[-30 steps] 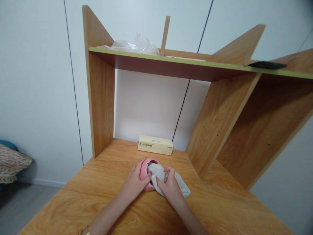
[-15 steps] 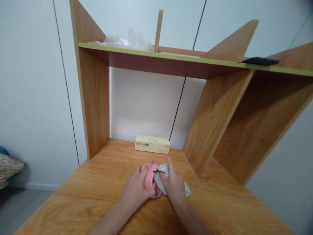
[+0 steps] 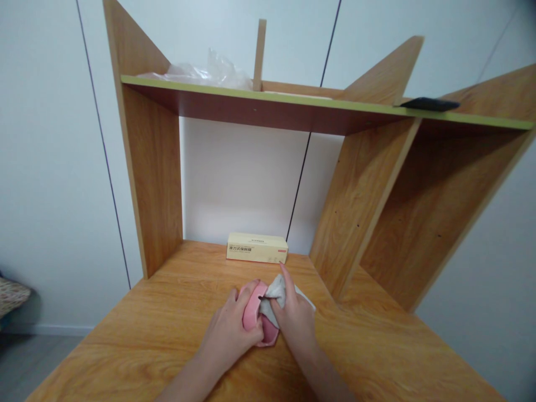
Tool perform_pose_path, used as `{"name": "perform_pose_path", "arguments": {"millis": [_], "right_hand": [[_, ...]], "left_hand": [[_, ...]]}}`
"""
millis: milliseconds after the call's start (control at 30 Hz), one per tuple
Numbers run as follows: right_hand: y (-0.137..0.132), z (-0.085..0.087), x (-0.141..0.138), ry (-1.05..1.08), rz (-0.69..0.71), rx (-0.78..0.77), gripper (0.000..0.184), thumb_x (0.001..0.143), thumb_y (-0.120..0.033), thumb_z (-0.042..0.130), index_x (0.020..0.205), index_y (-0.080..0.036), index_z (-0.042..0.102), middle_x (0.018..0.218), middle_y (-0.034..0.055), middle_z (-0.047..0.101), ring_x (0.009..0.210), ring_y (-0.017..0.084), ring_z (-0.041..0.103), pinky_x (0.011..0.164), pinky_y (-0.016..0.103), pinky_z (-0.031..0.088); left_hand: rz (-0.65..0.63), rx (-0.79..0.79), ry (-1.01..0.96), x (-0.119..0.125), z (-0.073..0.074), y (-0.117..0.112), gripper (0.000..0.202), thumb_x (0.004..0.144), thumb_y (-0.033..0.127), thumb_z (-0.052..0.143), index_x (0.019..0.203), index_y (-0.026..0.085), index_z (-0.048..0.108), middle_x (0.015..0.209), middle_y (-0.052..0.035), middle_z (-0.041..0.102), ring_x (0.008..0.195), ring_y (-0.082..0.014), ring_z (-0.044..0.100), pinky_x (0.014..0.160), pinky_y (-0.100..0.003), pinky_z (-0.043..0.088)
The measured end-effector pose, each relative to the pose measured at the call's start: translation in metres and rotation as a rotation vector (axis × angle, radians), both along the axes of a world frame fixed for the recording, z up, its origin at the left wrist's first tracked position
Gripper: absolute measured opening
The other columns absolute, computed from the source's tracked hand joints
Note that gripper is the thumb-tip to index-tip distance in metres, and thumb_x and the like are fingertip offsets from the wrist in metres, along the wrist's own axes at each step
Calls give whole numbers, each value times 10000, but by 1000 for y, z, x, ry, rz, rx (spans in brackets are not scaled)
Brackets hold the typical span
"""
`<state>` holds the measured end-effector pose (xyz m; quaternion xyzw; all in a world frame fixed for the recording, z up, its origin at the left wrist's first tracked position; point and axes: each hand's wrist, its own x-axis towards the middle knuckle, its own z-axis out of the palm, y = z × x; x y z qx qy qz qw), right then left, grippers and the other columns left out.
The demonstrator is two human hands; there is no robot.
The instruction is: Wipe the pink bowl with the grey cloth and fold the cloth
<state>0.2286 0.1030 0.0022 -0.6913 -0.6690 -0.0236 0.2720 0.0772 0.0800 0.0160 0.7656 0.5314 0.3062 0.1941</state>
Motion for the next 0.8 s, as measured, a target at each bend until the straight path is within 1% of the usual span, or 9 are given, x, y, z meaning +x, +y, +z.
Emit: {"name": "perform_pose_path", "arguments": {"millis": [100, 200, 267, 367, 467, 567, 667, 733, 800], "right_hand": [[3, -8, 5, 93, -2, -107, 618, 762, -296, 462, 1320, -145, 244, 873, 88, 663, 780, 231, 621, 627, 280, 403], [7, -16, 10, 179, 12, -201, 600, 728, -318, 504, 1268, -118, 337, 917, 111, 655, 849, 230, 609, 641, 267, 409], [6, -15, 11, 161, 17, -180, 569, 727, -309, 507, 1246, -118, 374, 900, 114, 659, 838, 234, 611, 639, 270, 411], [1, -5, 9, 46, 29, -30, 556, 743, -279, 496, 1268, -152, 363, 834, 94, 668, 771, 239, 620, 649, 287, 414], [-3, 0, 8, 15, 89, 95, 598, 737, -266, 511, 1298, -185, 319, 904, 88, 655, 843, 243, 603, 703, 300, 417], [-1, -6, 10, 134, 99, 21, 622, 736, -272, 509, 1311, -192, 286, 1011, 100, 625, 903, 243, 586, 712, 308, 429], [3, -16, 14, 303, 160, -62, 571, 753, -224, 460, 1301, -187, 303, 1046, 95, 616, 915, 216, 588, 719, 286, 438], [5, -21, 15, 396, 203, -49, 554, 761, -197, 429, 1301, -182, 304, 1053, 84, 616, 938, 200, 580, 748, 274, 435], [7, -25, 15, 481, 199, -10, 539, 773, -206, 407, 1300, -166, 302, 1062, 86, 612, 948, 195, 576, 770, 278, 435]], "left_hand": [[4, 6, -32, 0, -2, 1, 614, 676, 247, 476, 1273, 289, 339, 1093, -53, 515, 938, -219, 529, 834, -321, 398], [22, -5, -47, 0, -2, 1, 595, 691, 276, 472, 1272, 280, 346, 1045, -52, 533, 902, -216, 540, 810, -312, 407], [27, -13, -37, 0, 0, 0, 598, 684, 271, 475, 1269, 285, 352, 1038, -48, 537, 891, -217, 544, 796, -309, 410], [-17, -4, -5, -1, 4, -3, 630, 655, 237, 489, 1265, 310, 354, 1088, -40, 522, 911, -222, 540, 803, -308, 406], [-69, 6, 31, -1, 7, -5, 653, 646, 226, 499, 1270, 341, 341, 1128, -30, 502, 926, -224, 538, 806, -310, 405], [-81, 12, 69, -2, 8, -6, 657, 656, 235, 506, 1277, 356, 327, 1146, -29, 494, 923, -227, 542, 795, -312, 409], [-67, 16, 103, -5, 7, -4, 646, 686, 296, 515, 1294, 349, 304, 1147, -48, 499, 916, -244, 548, 783, -339, 412], [-44, 24, 63, -7, 5, -2, 659, 716, 351, 505, 1323, 316, 250, 1147, -65, 505, 949, -255, 537, 799, -358, 407], [-13, 21, -38, -8, 1, 1, 720, 737, 408, 499, 1354, 254, 162, 1148, -85, 510, 989, -258, 522, 825, -368, 399]]}}
